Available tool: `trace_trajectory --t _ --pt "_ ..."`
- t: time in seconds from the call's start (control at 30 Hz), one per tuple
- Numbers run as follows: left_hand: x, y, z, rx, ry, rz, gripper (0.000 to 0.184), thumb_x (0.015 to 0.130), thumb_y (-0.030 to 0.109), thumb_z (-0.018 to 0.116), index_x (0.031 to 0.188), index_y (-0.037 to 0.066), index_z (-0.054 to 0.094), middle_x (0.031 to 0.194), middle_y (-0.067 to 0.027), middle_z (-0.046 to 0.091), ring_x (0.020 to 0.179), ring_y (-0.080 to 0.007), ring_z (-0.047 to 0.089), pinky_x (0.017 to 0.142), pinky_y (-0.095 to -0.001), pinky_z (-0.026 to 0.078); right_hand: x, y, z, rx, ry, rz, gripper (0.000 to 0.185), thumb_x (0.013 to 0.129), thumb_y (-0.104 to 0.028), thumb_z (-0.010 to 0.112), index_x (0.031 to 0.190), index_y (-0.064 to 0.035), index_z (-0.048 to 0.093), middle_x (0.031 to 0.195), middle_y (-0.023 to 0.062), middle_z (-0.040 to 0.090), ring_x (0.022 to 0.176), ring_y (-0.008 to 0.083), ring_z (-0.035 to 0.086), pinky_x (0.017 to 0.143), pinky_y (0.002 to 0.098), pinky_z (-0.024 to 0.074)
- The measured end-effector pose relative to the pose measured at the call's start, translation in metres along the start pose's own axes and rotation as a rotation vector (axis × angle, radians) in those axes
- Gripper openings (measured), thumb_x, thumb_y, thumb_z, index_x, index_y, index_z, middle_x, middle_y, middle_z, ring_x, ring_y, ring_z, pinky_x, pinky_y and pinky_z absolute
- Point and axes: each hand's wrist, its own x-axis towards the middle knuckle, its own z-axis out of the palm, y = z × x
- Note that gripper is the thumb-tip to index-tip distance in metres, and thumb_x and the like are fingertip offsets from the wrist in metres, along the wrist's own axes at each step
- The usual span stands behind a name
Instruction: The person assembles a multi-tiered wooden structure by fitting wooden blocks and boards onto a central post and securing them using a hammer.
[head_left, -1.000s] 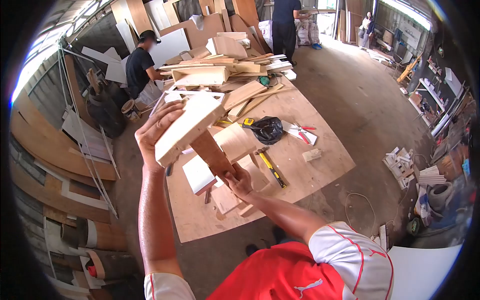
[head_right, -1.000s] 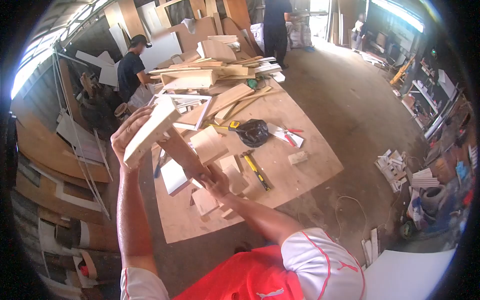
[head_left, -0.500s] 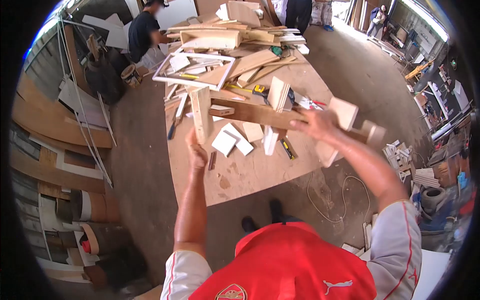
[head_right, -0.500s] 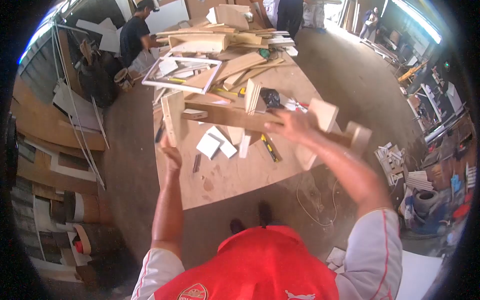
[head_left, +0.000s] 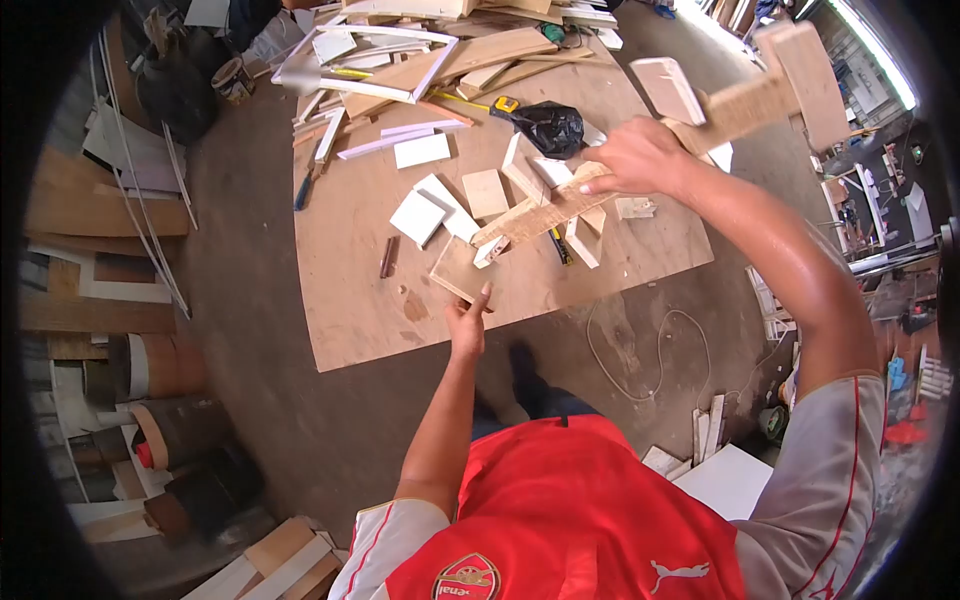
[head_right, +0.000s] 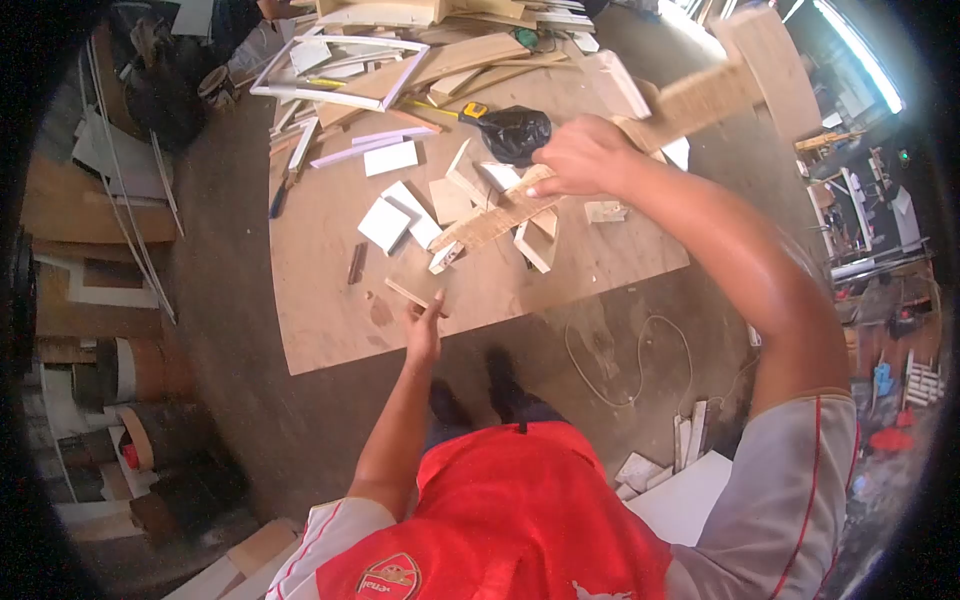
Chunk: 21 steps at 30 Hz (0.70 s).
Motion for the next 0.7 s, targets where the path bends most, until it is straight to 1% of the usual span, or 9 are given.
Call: trace_trajectory --t 0.1,0.13,0.23,0.27,0.5,0.53,0.63,0.67,0.7 --pt "0.0 -0.039 0.01 -0.11 0.083 -0.084 0.026 0.091 0.01 0.078 0.11 -0.003 0.067 0.099 -0.0062 0.072 0.085 -0.0134 0.066 0.07 -0.0309 0.053 0.035 -0.01 0.009 -0.089 -0.065 -0.087 0.057 0.087 -0.065 0.062 0.102 -0.0123 0.077 0.077 0.014 0.072 0.077 0.0334 0.073 0.069 0.0462 0.0564" --pt "0.004 -0.055 0.014 -0.168 0.116 -0.119 0.025 0.09 0.01 0.079 0.109 -0.001 0.067 0.098 -0.0063 0.073 0.082 -0.0142 0.067 0.069 -0.0311 0.053 0.043 -0.016 0.015 -0.09 -0.029 -0.085 0.059 0.086 -0.065 0.063 0.075 -0.0087 0.077 0.077 0.0122 0.074 0.081 0.0299 0.073 0.069 0.0443 0.0553" --pt "0.01 -0.095 0.018 -0.157 0.129 -0.216 0.024 0.09 0.008 0.078 0.11 0.001 0.068 0.101 -0.0065 0.073 0.081 -0.0152 0.068 0.071 -0.0317 0.054 0.067 -0.029 0.031 -0.115 -0.032 -0.207 0.057 0.084 -0.064 0.066 0.076 -0.008 0.077 0.072 0.0127 0.072 0.075 0.0327 0.073 0.07 0.0439 0.0547" --pt "0.012 -0.108 0.022 -0.217 0.129 -0.232 0.024 0.09 0.007 0.078 0.111 0.002 0.068 0.102 -0.0063 0.074 0.081 -0.0159 0.069 0.072 -0.0314 0.055 0.074 -0.033 0.04 -0.13 -0.024 -0.21 0.057 0.083 -0.064 0.068 0.071 -0.0085 0.076 0.07 0.0107 0.072 0.073 0.0297 0.073 0.068 0.0418 0.0534" --pt "0.021 -0.177 0.032 -0.354 0.209 -0.315 0.025 0.092 0.006 0.076 0.115 0.0 0.067 0.106 -0.0074 0.071 0.084 -0.016 0.068 0.073 -0.0314 0.056 0.104 -0.057 0.072 -0.233 0.035 -0.333 0.053 0.081 -0.064 0.069 0.071 -0.0119 0.076 0.069 0.005 0.072 0.067 0.0226 0.07 0.063 0.0385 0.0505" --pt "0.021 -0.168 0.038 -0.369 0.234 -0.333 0.026 0.092 0.008 0.076 0.115 -0.001 0.066 0.105 -0.0063 0.07 0.082 -0.0158 0.067 0.074 -0.0316 0.056 0.102 -0.064 0.057 -0.106 -0.118 -0.282 0.037 0.08 -0.042 0.082 0.088 -0.0062 0.08 0.09 0.0085 0.075 0.1 0.0285 0.07 0.08 0.0404 0.0612" --pt "0.022 -0.156 0.048 -0.316 0.291 -0.325 0.029 0.092 0.013 0.079 0.113 -0.001 0.066 0.106 -0.0065 0.07 0.084 -0.0157 0.067 0.071 -0.0312 0.056 0.106 -0.077 0.056 -0.073 -0.149 -0.273 0.031 0.082 -0.038 0.081 0.089 -0.0071 0.08 0.095 0.0077 0.075 0.105 0.0262 0.069 0.079 0.0387 0.062" --pt "0.018 -0.146 0.056 -0.227 0.341 -0.292 0.033 0.092 0.022 0.08 0.11 -0.002 0.066 0.095 -0.0079 0.07 0.072 -0.0172 0.067 0.059 -0.03 0.056 0.108 -0.08 0.059 -0.098 -0.131 -0.289 0.029 0.083 -0.036 0.08 0.09 -0.0076 0.08 0.096 0.0071 0.075 0.105 0.0254 0.069 0.079 0.0384 0.0621" --pt "0.02 -0.142 0.056 -0.113 0.329 -0.374 0.037 0.092 0.029 0.079 0.107 -0.002 0.066 0.089 -0.0086 0.07 0.067 -0.0184 0.067 0.055 -0.03 0.055 0.111 -0.085 0.062 -0.124 -0.114 -0.304 0.027 0.083 -0.034 0.08 0.09 -0.0082 0.081 0.097 0.0065 0.075 0.105 0.0246 0.069 0.079 0.0381 0.0623"
